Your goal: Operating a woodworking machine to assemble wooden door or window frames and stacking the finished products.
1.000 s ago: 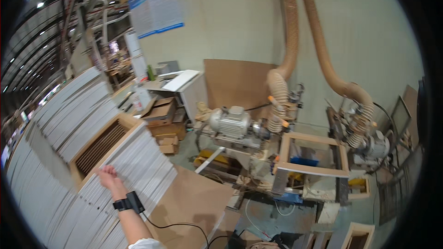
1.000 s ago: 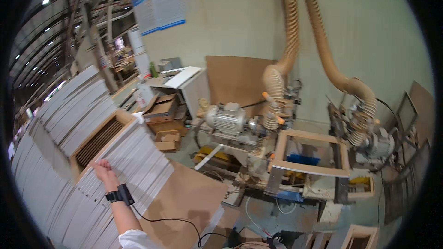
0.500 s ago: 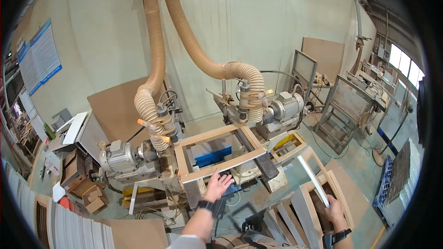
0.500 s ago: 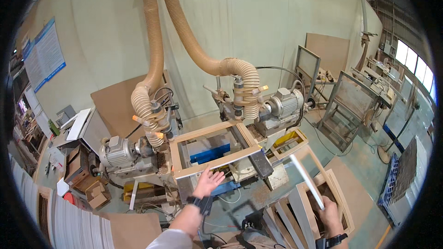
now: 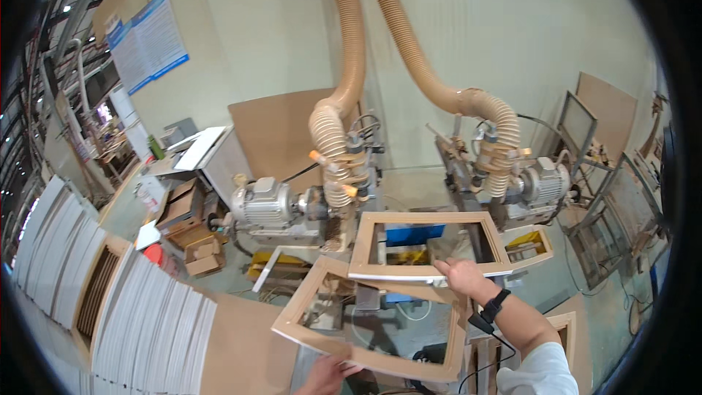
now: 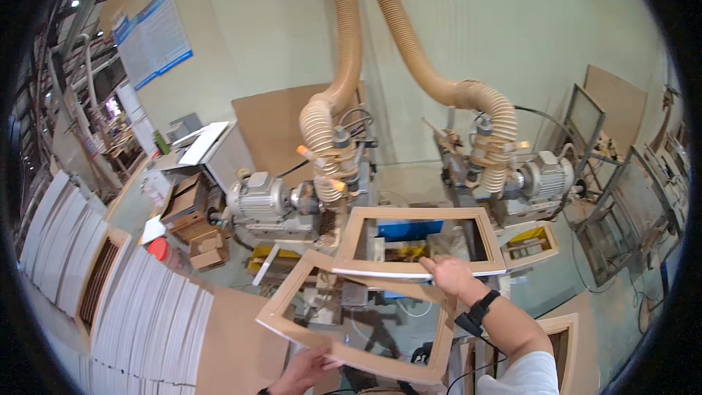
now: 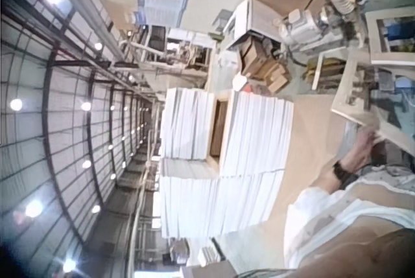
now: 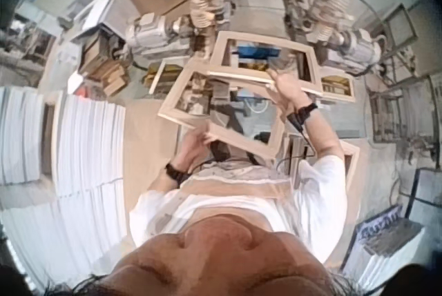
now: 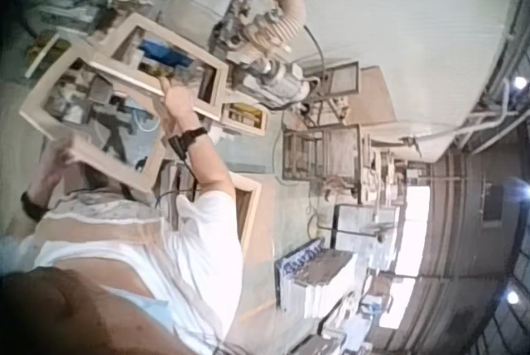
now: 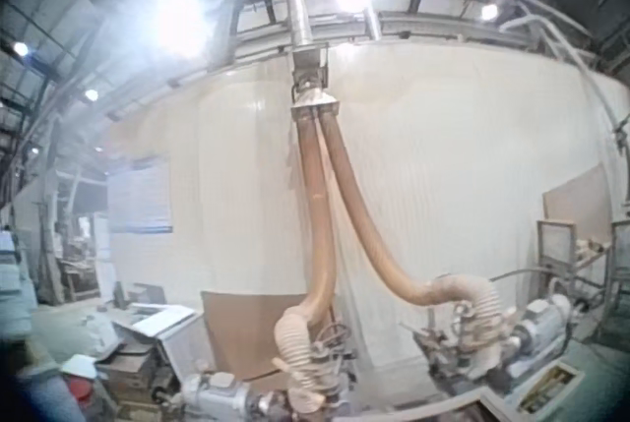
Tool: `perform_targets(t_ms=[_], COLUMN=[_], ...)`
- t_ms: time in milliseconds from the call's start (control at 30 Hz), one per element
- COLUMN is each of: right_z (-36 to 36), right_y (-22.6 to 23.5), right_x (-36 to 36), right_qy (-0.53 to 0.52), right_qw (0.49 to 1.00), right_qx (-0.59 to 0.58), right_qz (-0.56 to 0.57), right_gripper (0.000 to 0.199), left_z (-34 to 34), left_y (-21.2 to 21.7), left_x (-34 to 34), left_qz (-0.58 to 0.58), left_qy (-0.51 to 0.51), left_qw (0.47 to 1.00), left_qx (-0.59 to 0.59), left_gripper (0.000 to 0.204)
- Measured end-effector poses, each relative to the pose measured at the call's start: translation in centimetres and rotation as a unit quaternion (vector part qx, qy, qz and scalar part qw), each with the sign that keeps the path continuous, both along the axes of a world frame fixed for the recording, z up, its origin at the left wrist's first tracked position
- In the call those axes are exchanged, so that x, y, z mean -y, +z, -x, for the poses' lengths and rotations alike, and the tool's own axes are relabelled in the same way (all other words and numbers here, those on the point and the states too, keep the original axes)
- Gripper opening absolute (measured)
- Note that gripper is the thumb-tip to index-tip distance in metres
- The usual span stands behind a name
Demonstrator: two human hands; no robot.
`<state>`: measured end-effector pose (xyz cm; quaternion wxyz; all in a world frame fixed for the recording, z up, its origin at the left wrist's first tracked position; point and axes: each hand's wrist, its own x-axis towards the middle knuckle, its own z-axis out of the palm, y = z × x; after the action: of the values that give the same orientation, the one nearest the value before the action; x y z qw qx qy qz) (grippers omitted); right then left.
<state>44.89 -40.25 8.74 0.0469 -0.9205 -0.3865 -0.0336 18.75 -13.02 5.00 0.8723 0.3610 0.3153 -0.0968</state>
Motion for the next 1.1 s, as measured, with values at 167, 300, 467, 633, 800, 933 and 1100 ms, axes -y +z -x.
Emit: perform_targets(t_ms=[167,300,467,633,800,933,1100], right_z=[-6.4,-7.5,-7.4,-8.7,-5.8,-7.5,-4.9], right_y=[-8.0,-6.8,-8.5,-12.0,-8.5,-10.5,-8.2], right_x=[-1.5,-4.1,-5.9,-5.7,-8.0,-6.5,-6.4], right_qy=[-0.044,0.011,0.013,-0.012,0.041,-0.050,-0.065], right_qw=[0.997,0.995,0.997,0.989,0.973,0.984,0.980], right_qx=[0.056,0.074,0.068,0.100,0.175,0.148,0.162], right_qz=[-0.008,-0.059,-0.036,-0.110,-0.143,-0.089,-0.093], right_gripper=[0.024,0.025,0.030,0.020,0.018,0.015,0.016], left_z=[10.7,15.6,16.0,15.7,22.9,22.4,18.8], left_y=[4.0,9.0,14.8,15.4,14.5,13.5,16.9], left_x=[-6.5,-9.9,-13.6,-20.4,-21.4,-21.8,-18.4], left_qz=[-0.075,-0.180,-0.249,-0.283,-0.307,-0.318,-0.310], left_qy=[0.112,0.275,0.436,0.517,0.572,0.539,0.556], left_qw=[0.990,0.944,0.851,0.769,0.728,0.756,0.752], left_qx=[0.029,0.032,0.155,0.248,0.220,0.192,0.173], left_gripper=[0.034,0.035,0.034,0.028,0.034,0.039,0.037])
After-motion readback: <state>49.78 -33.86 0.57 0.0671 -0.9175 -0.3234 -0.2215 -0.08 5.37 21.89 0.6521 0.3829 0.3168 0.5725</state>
